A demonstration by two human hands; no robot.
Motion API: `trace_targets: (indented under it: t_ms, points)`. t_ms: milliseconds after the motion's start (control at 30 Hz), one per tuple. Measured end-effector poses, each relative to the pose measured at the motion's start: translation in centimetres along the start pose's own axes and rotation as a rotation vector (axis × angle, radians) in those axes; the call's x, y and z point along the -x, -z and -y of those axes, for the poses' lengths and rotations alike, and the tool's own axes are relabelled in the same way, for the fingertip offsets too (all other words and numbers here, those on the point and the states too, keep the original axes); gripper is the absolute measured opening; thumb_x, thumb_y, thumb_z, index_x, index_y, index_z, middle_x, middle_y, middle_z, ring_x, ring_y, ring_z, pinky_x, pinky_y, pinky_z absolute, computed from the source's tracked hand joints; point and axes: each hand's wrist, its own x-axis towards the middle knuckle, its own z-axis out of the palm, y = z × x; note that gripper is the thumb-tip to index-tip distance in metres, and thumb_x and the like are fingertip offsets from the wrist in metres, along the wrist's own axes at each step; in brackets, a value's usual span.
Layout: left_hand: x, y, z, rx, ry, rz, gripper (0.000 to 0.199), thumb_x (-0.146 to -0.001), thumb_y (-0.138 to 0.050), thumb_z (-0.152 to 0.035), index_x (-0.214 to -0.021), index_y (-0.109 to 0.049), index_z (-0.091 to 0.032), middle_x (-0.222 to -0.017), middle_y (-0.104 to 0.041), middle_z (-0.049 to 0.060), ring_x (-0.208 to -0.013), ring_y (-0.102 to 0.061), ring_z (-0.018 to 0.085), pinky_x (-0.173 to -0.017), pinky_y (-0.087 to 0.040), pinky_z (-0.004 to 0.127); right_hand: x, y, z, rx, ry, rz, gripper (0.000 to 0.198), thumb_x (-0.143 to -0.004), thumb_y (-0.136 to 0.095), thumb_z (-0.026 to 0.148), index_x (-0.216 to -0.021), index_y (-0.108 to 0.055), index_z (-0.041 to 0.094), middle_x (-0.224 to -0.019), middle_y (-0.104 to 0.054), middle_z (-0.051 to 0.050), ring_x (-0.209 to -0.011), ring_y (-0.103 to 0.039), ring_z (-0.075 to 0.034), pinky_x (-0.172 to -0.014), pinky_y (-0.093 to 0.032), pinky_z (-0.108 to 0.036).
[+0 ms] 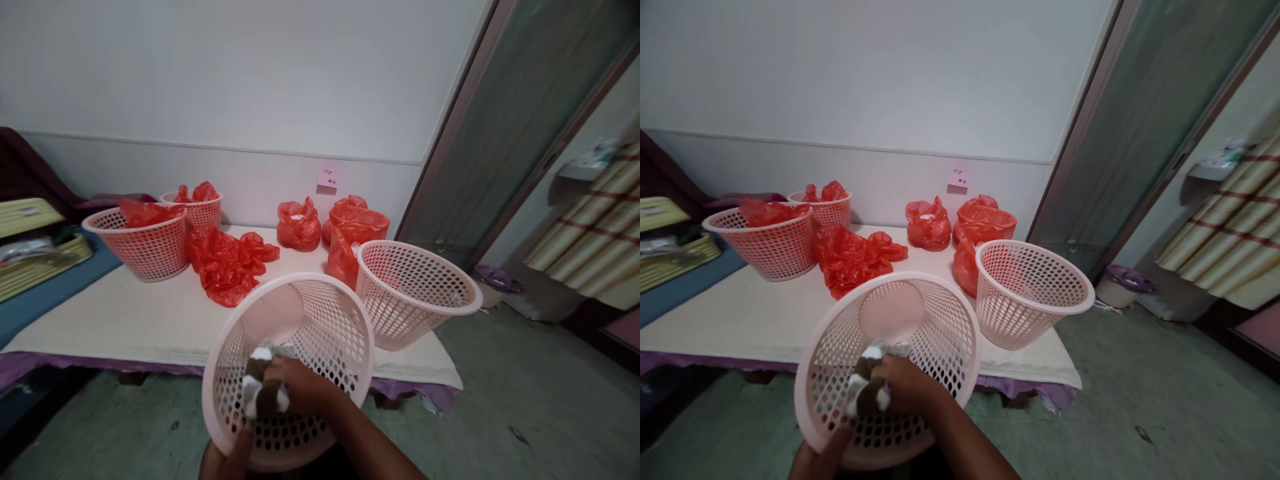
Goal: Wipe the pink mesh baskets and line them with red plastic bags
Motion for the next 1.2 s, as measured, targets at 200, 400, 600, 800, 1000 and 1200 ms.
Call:
trace_targets:
  t_ms: [200,400,600,800,1000,1200]
  points:
    - [-0.2,0.2,-2.4,0.166,0.092,0.018,0.060,-0.070,-0.067,-0.061,-0.109,-0.065,-0.016,-0.101,-0.074,0.008,-0.097,-0.068,0.027,-0.079,-0.057,0.031,2.9,0.7,1.7,0.423,-0.234,0.017,0.009,-0.070,-0.066,0.025,-0.075,-0.064,0.018,-0.084,-0.064,-0.008,-0.079,-0.059,-0.024,-0.075,-0.044,-0.037]
    - [-0.7,0.5,-3.3,0.165,0.080,-0.029,0.070,-0.066,-0.066,-0.067,-0.113,-0.061,-0.016,-0.107,-0.072,0.009,-0.102,-0.065,0.028,-0.081,-0.056,0.031,4.2,-0.2,5.2,0.074,0.018,-0.107,0.013,-0.080,-0.064,0.031,-0.087,-0.063,0.020,-0.092,-0.061,-0.003,-0.083,-0.058,-0.016,-0.075,-0.044,-0.025]
    - [-1.7,1.5,-3.6,0.096,0.011,-0.084,0.055,-0.072,-0.063,-0.065,-0.100,-0.062,-0.018,-0.081,-0.066,0.001,-0.078,-0.061,0.018,-0.067,-0.051,0.025,6.8,0.4,7.3,0.410,-0.084,0.004,0.009,-0.082,-0.064,0.027,-0.079,-0.063,0.019,-0.091,-0.064,-0.007,-0.092,-0.057,-0.024,-0.086,-0.043,-0.038]
    - [-2.7,2.3,-5.2,0.015,-0.066,-0.154,0.048,-0.070,-0.062,-0.068,-0.076,-0.056,-0.020,-0.058,-0.052,-0.005,-0.056,-0.047,0.012,-0.051,-0.040,0.022,7.5,-3.7,5.7,0.569,-0.011,-0.123,0.016,-0.089,-0.058,0.038,-0.092,-0.064,0.023,-0.089,-0.063,-0.007,-0.082,-0.058,-0.025,-0.073,-0.047,-0.040]
    - [-3.7,2.4,-7.4,0.024,-0.099,-0.127,0.046,-0.070,-0.064,-0.064,-0.079,-0.057,-0.019,-0.063,-0.057,-0.004,-0.058,-0.049,0.012,-0.053,-0.042,0.022,6.3,-6.8,5.4,0.536,-0.020,-0.355,0.037,-0.088,-0.058,0.030,-0.124,-0.052,0.023,-0.103,-0.065,-0.012,-0.090,-0.061,-0.029,-0.076,-0.051,-0.045]
    - [-2.3,1.6,-7.0,0.101,-0.107,-0.097,0.044,-0.076,-0.060,-0.064,-0.078,-0.053,-0.021,-0.061,-0.051,-0.006,-0.055,-0.046,0.010,-0.050,-0.040,0.019,4.2,-4.9,7.3,0.165,-0.055,-0.486,0.059,-0.078,-0.065,0.033,-0.133,-0.045,0.026,-0.117,-0.061,-0.010,-0.101,-0.058,-0.028,-0.087,-0.047,-0.042]
